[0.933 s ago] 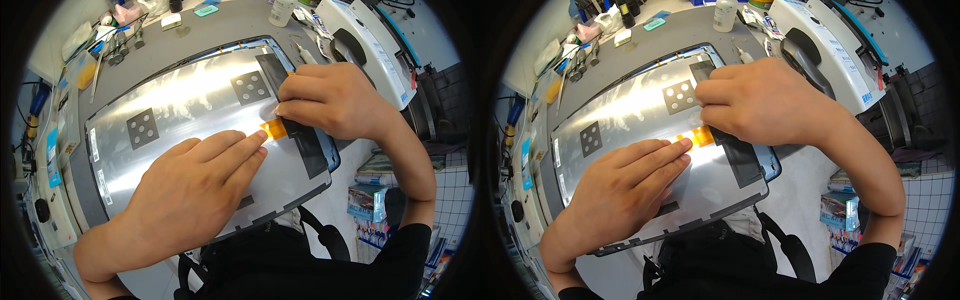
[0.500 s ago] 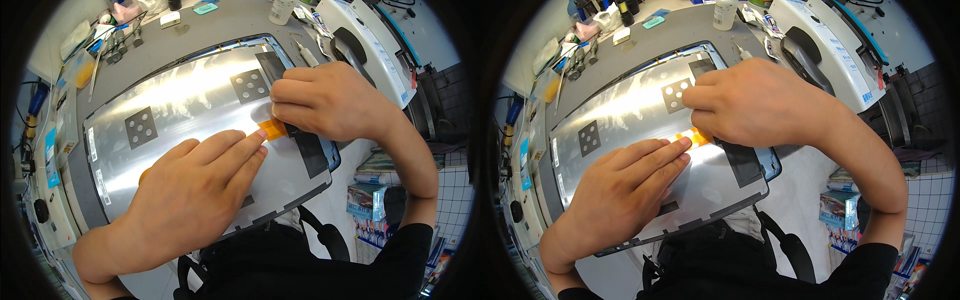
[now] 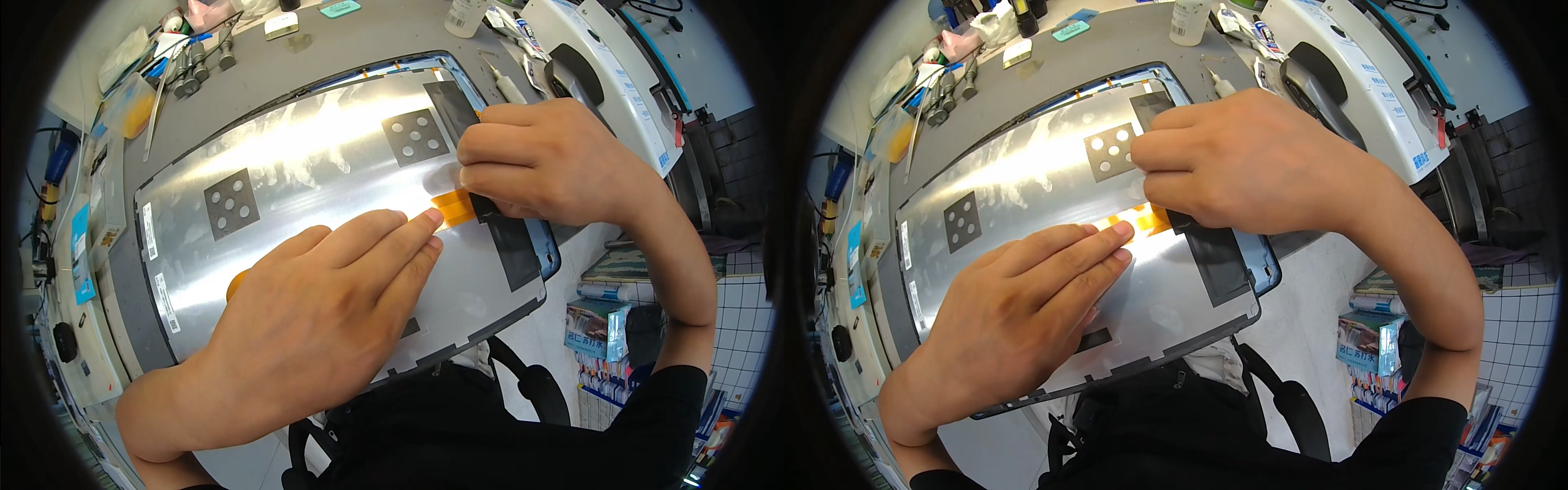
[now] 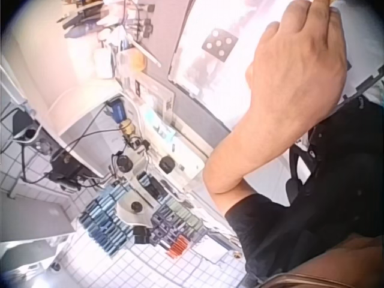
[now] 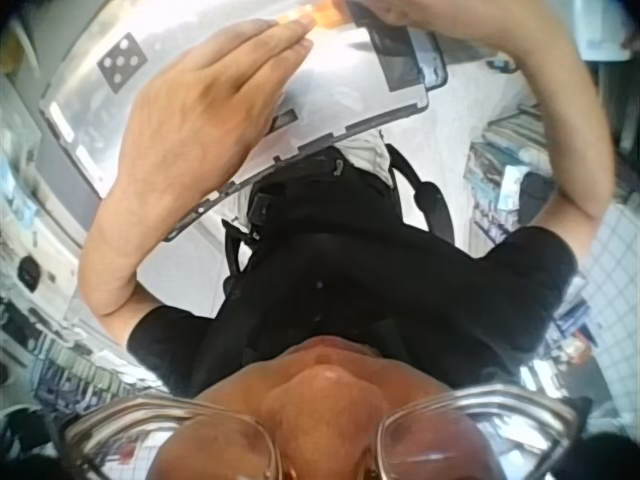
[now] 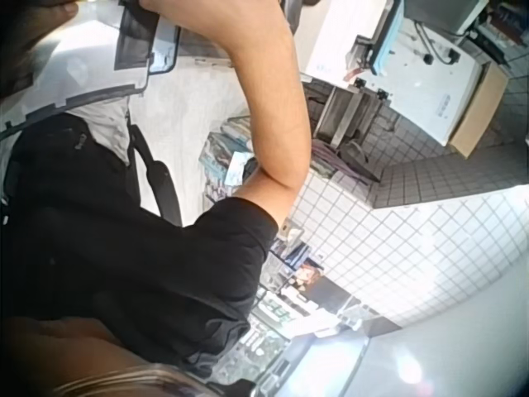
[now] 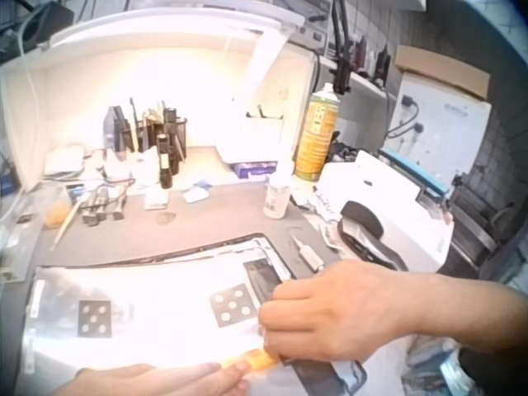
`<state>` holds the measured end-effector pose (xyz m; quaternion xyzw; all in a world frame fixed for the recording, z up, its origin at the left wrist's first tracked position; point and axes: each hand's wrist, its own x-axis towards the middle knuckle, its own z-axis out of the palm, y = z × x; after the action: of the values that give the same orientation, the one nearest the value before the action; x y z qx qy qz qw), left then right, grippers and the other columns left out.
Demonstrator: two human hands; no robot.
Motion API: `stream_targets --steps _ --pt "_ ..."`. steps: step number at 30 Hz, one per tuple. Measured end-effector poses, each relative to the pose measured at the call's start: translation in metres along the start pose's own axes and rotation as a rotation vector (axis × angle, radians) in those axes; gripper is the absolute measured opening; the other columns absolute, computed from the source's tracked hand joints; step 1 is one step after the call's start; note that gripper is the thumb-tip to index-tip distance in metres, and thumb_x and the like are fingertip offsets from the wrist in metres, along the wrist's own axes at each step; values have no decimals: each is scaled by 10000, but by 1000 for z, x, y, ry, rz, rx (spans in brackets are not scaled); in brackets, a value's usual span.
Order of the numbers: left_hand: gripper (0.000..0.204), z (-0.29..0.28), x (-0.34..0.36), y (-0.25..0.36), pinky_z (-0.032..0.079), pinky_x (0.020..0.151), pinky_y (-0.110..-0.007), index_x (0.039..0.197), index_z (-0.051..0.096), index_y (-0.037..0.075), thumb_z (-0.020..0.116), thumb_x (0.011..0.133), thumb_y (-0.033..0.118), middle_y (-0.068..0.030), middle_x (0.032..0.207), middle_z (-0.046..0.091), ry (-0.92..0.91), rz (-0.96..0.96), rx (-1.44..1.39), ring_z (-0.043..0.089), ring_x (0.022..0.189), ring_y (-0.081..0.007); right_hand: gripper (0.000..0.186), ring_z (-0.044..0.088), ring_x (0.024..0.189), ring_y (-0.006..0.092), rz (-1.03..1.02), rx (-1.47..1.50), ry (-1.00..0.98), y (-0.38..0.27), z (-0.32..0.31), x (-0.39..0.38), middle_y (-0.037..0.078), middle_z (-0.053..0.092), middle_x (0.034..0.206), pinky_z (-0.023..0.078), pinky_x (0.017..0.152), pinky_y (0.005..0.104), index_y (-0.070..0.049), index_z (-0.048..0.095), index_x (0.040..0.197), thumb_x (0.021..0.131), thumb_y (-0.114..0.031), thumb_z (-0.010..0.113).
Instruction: The person removes a protective film from a laptop screen, then uses a screwdriver to remove screws from the screen's frame. They also use a small white tool to pry at the frame's edge.
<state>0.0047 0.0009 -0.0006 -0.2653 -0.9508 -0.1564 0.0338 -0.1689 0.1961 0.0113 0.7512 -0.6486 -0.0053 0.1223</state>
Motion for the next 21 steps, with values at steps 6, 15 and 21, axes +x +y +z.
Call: stream_targets --steps 6,15,21 --pt "548 1 0 0 532 885 -368 1230 592 -3 708 702 84 -98 1315 588 10 -3 -13 601 1137 -272 85 580 778 142 1 33 34 2 2 -3 6 503 811 502 550 294 -90 598 762 736 -152 651" --pt "555 -1 0 1 534 876 -365 1222 596 -3 717 688 91 -95 1311 592 11 -8 -12 602 1137 -271 135 579 754 169 -4 67 92 4 5 -9 14 522 842 493 549 311 -88 595 797 699 -137 674" --pt "558 0 -1 0 532 879 -369 1231 592 -5 715 695 88 -97 1309 594 19 -6 -30 600 1143 -273 160 587 759 169 -4 87 108 6 6 -10 5 541 865 497 555 310 -90 599 809 677 -126 681"
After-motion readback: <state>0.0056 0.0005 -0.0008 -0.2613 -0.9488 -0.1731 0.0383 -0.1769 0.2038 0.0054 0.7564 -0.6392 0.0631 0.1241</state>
